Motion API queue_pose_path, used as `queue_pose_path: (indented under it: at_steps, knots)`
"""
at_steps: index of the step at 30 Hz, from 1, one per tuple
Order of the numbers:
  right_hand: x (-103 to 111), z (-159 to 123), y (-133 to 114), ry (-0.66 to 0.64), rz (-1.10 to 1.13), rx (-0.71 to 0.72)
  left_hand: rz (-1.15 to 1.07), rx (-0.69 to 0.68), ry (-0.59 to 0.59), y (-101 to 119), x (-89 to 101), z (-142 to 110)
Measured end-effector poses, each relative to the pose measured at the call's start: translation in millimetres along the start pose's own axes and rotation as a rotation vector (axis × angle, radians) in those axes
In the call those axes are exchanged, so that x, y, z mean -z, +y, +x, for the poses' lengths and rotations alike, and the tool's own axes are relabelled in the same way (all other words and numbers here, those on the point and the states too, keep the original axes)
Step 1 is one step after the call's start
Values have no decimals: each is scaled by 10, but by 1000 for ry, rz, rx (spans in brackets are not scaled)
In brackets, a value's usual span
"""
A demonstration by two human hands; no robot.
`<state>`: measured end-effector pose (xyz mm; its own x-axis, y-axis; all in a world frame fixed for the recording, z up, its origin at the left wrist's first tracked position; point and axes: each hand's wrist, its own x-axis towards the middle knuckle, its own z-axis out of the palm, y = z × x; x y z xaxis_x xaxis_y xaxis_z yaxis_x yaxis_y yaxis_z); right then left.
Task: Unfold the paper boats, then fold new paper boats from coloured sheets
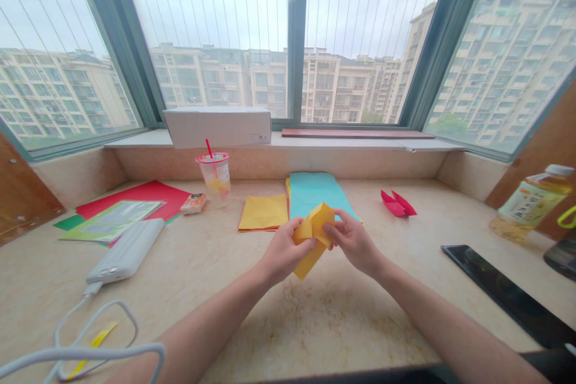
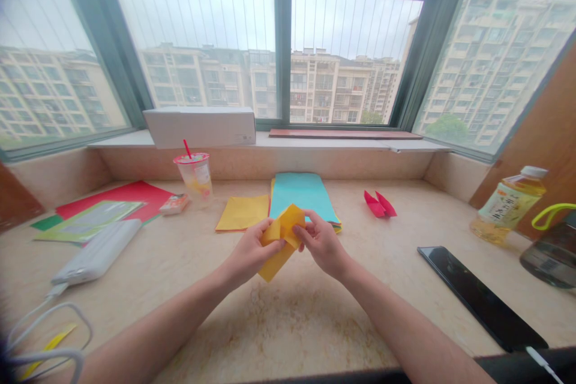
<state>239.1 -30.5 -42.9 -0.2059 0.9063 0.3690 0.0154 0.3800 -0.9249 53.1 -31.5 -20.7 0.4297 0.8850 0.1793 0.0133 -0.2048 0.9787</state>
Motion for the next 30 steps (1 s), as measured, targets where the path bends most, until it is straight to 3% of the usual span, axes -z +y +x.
queue_pose_path:
  at_steps: [9, 16, 26, 30]
  knots:
    - [9, 8, 0, 4, 9, 7, 1, 31, -13, 6, 11, -7]
    - [22, -9, -40, 78, -66, 46, -102, 24, -29, -22, 10, 10]
    - [137, 2, -91, 147, -372, 225, -1, 46, -3, -60, 49, 37]
    - [142, -24, -144, 99, -511, 254, 138, 15, -13, -119, 73, 45]
